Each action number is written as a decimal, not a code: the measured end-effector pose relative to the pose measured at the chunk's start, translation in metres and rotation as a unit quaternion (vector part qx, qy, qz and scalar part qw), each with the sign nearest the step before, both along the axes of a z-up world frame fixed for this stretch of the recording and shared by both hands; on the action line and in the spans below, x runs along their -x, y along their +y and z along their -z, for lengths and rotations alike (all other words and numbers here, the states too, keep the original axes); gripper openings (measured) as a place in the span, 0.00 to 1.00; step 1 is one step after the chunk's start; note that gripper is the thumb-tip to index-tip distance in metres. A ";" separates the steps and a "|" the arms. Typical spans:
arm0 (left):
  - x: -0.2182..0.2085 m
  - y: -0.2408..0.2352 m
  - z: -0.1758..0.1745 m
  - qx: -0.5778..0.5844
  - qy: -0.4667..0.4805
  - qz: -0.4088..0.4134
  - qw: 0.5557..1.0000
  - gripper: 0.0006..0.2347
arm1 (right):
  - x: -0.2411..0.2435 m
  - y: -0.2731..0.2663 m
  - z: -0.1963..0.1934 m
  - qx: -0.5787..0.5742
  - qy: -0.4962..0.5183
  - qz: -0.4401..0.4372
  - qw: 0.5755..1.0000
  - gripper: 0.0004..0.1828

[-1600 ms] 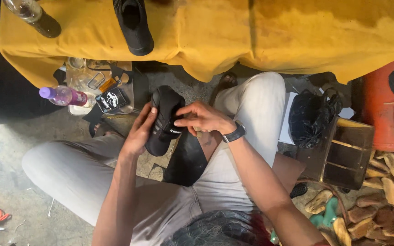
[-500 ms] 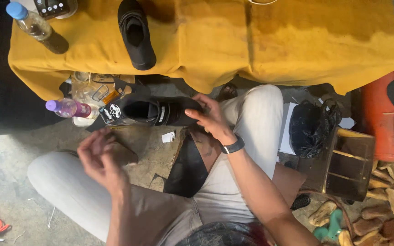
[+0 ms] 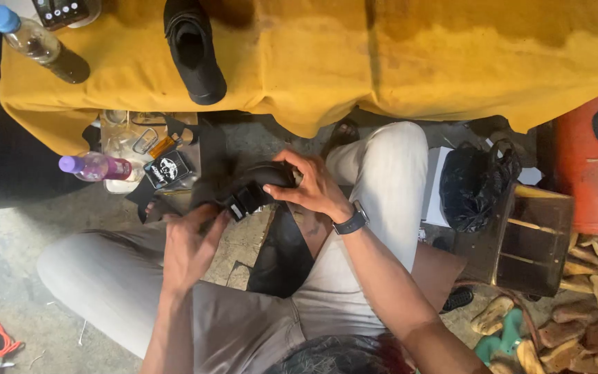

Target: Polishing and cleaning black leather shoes using a cloth and liquid at a finishing station.

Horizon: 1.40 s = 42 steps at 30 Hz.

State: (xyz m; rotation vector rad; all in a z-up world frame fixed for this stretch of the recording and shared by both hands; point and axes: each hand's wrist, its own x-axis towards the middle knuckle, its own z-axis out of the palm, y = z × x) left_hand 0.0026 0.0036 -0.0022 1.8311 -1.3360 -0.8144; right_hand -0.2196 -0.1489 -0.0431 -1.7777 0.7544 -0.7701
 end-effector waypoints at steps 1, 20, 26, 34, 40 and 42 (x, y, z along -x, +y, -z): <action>-0.001 0.000 0.008 0.001 0.000 0.001 1.000 0.10 | 0.000 -0.002 -0.001 0.001 0.000 0.001 1.000 0.19; 0.066 0.001 -0.034 -0.099 0.757 -0.145 0.629 0.31 | 0.008 -0.010 -0.004 -0.086 0.004 -0.092 0.992 0.22; 0.092 -0.013 0.025 -0.006 0.756 -0.110 0.646 0.38 | 0.014 -0.031 -0.016 -0.120 -0.016 -0.101 0.987 0.23; 0.018 0.041 0.142 0.091 0.255 -0.063 0.960 0.20 | 0.001 -0.005 -0.009 -0.299 -0.138 0.105 0.938 0.29; 0.030 0.029 0.029 0.164 0.076 -0.117 0.977 0.16 | 0.015 0.003 0.012 -0.239 -0.205 0.113 0.943 0.09; 0.032 0.026 0.026 0.199 0.078 -0.138 0.967 0.14 | 0.016 0.008 -0.013 -0.115 -0.193 0.098 0.970 0.12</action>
